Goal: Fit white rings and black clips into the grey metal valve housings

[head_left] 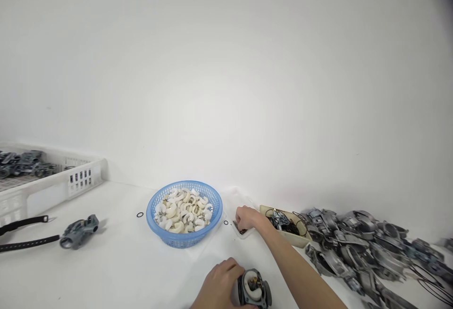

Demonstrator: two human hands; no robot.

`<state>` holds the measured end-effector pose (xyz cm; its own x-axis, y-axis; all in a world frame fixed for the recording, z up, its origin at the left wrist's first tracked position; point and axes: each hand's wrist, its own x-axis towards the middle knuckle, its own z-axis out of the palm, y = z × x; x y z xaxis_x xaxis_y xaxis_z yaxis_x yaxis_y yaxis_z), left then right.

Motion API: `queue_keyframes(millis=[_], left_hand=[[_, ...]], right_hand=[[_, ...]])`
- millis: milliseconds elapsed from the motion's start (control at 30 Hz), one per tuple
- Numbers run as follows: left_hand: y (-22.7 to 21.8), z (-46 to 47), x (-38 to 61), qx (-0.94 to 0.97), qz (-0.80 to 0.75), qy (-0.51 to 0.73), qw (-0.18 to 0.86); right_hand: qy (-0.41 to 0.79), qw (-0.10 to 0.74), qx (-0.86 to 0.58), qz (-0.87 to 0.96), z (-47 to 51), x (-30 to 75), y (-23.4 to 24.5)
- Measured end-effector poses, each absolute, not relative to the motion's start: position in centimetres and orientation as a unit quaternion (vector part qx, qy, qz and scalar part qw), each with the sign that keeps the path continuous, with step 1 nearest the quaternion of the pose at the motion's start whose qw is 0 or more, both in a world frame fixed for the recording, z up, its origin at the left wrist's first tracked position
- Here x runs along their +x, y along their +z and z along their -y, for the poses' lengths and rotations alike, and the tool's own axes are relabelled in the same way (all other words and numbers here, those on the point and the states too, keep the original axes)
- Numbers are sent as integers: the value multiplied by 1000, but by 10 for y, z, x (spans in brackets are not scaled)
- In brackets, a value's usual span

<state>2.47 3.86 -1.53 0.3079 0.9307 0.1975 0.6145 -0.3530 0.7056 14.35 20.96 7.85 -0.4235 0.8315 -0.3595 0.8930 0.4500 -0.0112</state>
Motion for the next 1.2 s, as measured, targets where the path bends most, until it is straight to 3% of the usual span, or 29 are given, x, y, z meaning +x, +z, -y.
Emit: queue_keyframes(millis=[333, 433, 500, 600, 800, 1200], left_hand=[[10, -18, 21, 745, -511, 322, 282], [16, -11, 21, 736, -495, 355, 294], [16, -9, 23, 736, -477, 376, 299], [14, -9, 28, 733, -466, 399, 295], [14, -13, 31, 730, -457, 396, 317], [18, -12, 27, 747, -417, 383, 348]], right_hand=[[-183, -83, 464, -863, -176, 191, 105], [-273, -126, 430, -851, -139, 220, 99], [-399, -160, 404, -807, -117, 236, 88], [-521, -168, 376, -747, -96, 249, 69], [-594, -195, 339, -703, -88, 248, 47], [-572, -222, 327, -719, -78, 261, 33]])
